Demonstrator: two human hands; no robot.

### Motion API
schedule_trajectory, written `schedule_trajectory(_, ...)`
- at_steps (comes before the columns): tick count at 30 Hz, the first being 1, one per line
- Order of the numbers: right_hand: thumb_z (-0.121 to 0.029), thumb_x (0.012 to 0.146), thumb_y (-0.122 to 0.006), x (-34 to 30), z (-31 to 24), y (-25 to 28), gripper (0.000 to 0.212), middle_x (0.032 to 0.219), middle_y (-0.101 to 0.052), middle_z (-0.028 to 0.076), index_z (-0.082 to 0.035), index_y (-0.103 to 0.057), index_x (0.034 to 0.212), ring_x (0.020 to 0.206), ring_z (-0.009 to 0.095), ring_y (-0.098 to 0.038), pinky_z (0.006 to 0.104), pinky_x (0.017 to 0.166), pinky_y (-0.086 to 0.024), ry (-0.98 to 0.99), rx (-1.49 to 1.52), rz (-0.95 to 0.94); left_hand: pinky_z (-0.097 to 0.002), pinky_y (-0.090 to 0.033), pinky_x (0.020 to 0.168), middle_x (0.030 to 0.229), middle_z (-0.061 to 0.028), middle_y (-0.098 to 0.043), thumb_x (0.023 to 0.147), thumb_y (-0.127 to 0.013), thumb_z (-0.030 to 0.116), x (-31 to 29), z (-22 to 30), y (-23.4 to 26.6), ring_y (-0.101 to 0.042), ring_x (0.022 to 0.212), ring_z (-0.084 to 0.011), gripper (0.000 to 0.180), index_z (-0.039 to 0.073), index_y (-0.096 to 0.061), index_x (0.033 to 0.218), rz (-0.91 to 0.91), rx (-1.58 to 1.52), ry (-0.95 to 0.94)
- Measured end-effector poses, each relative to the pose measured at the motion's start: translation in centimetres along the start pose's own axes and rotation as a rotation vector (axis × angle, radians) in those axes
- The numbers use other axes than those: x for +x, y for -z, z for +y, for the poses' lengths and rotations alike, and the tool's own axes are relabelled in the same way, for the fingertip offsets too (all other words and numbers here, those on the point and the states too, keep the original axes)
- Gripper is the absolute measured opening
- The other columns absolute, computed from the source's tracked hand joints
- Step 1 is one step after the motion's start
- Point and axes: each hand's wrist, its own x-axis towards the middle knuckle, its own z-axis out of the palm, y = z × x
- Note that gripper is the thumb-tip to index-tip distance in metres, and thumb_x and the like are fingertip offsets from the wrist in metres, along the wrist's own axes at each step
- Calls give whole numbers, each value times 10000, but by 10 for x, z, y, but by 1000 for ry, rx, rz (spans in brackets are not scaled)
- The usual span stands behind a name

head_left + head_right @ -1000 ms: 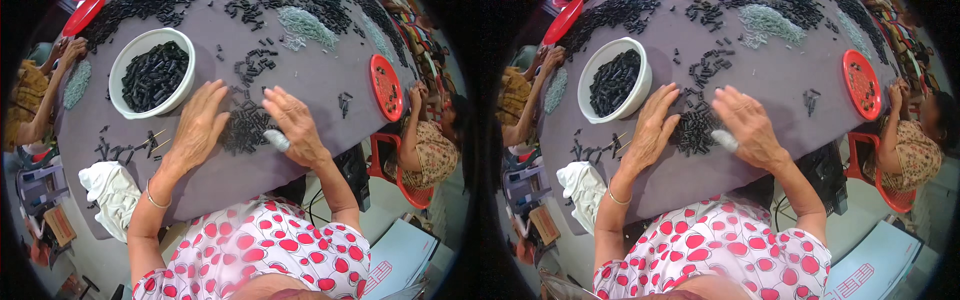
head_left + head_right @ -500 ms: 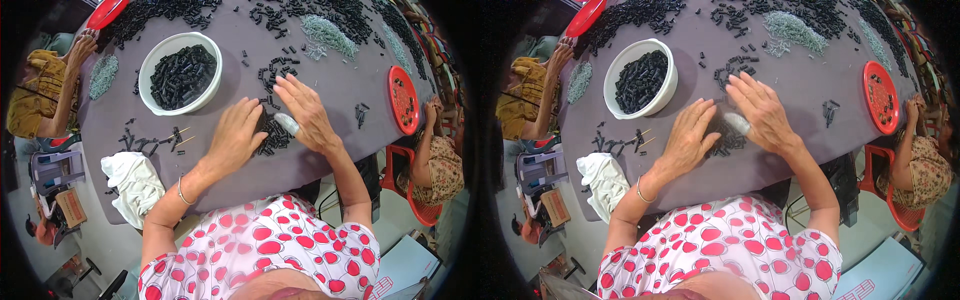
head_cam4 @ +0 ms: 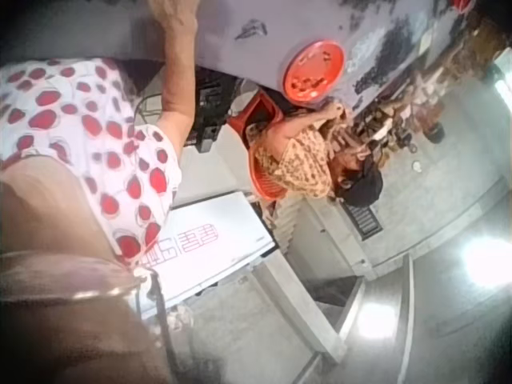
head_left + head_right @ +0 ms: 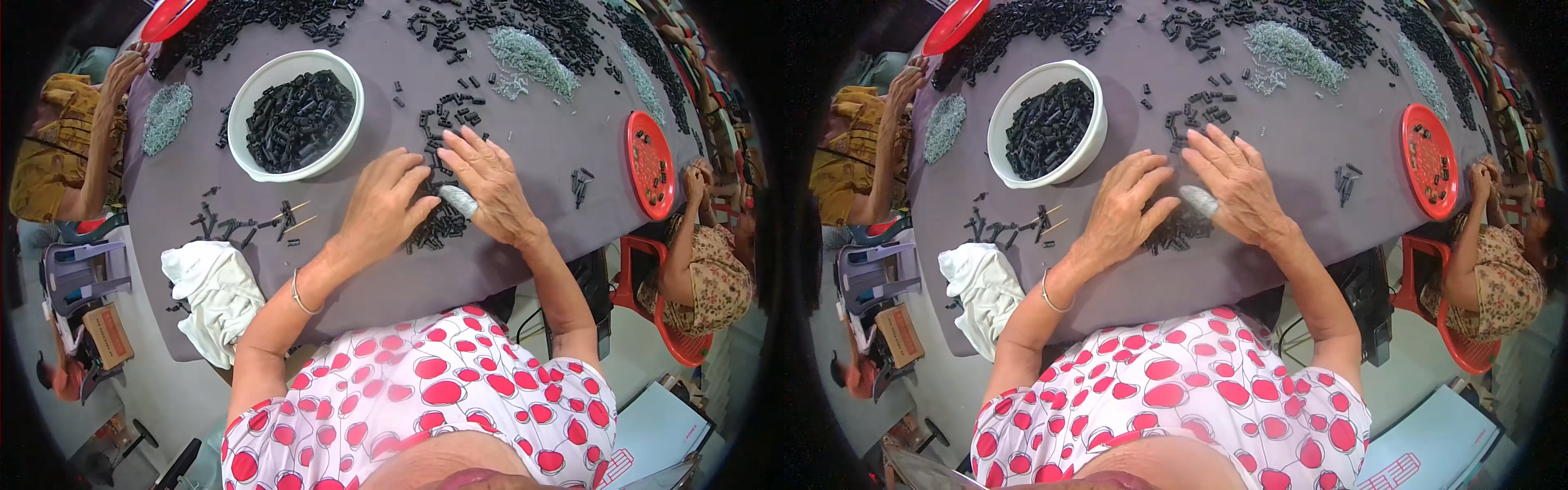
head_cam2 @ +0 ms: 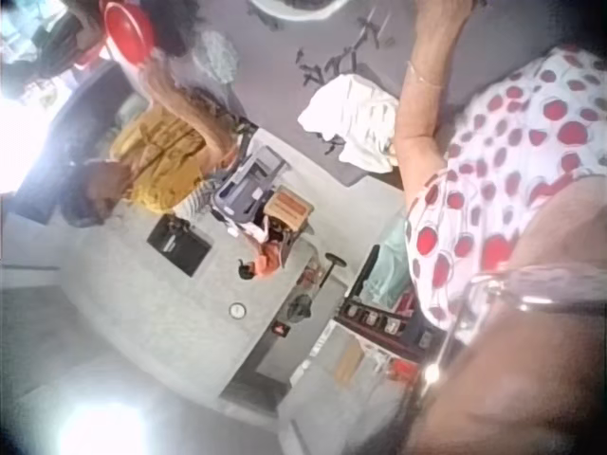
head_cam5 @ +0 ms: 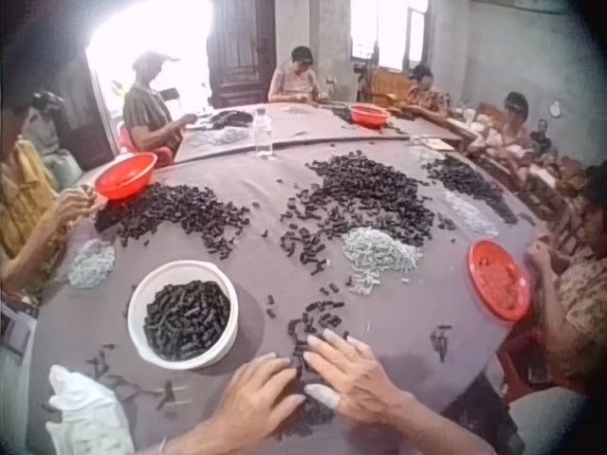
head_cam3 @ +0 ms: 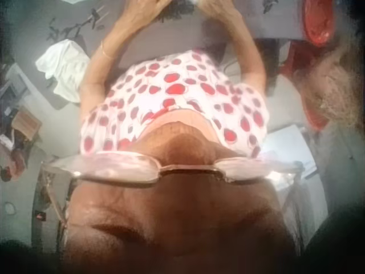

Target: The person repeatedly picks up small plastic components from the table and fits them together by hand to assemble cord locks.

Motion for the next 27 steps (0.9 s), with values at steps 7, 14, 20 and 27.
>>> schedule_trajectory(7, -276, 863, -602, -3, -11, 1, 426, 1368, -491, 79, -53, -563, 1223, 1310, 267, -402, 425, 1049, -288, 19, -17, 36, -438, -392, 967, 1196, -140, -553, 794, -673, 170, -12, 10, -4, -480, 1182, -332, 355, -1, -591, 1094, 6, -32, -7)
schedule_trajectory(14, -241, 851, -612, -14, -5, 6, 389, 1341, -515, 105, -56, -582, 1191, 1285, 292, -433, 416, 1031, -319, -27, 127, 120, -428, -404, 952, 1148, -144, -581, 794, -675, 165, -18, 10, 2, -507, 1145, -332, 341, -9, -590, 1075, -4, -84, 10)
schedule_trajectory(20, -32, 745, -659, -30, 30, 9, 282, 1026, -613, 129, -39, -627, 1025, 951, 321, -563, 390, 820, -452, -245, 83, 422, -417, -421, 923, 1146, -141, -582, 790, -677, 150, -5, 13, 9, -527, 1101, -332, 316, -13, -596, 1049, -37, -149, 0)
schedule_trajectory(27, 59, 646, -567, -4, 42, 13, 360, 962, -591, 126, -36, -634, 986, 927, 320, -547, 385, 806, -456, -318, 81, 398, -420, -433, 881, 1110, -125, -584, 753, -699, 118, -8, 9, -5, -554, 1039, -313, 299, 3, -611, 1014, 0, -144, -94)
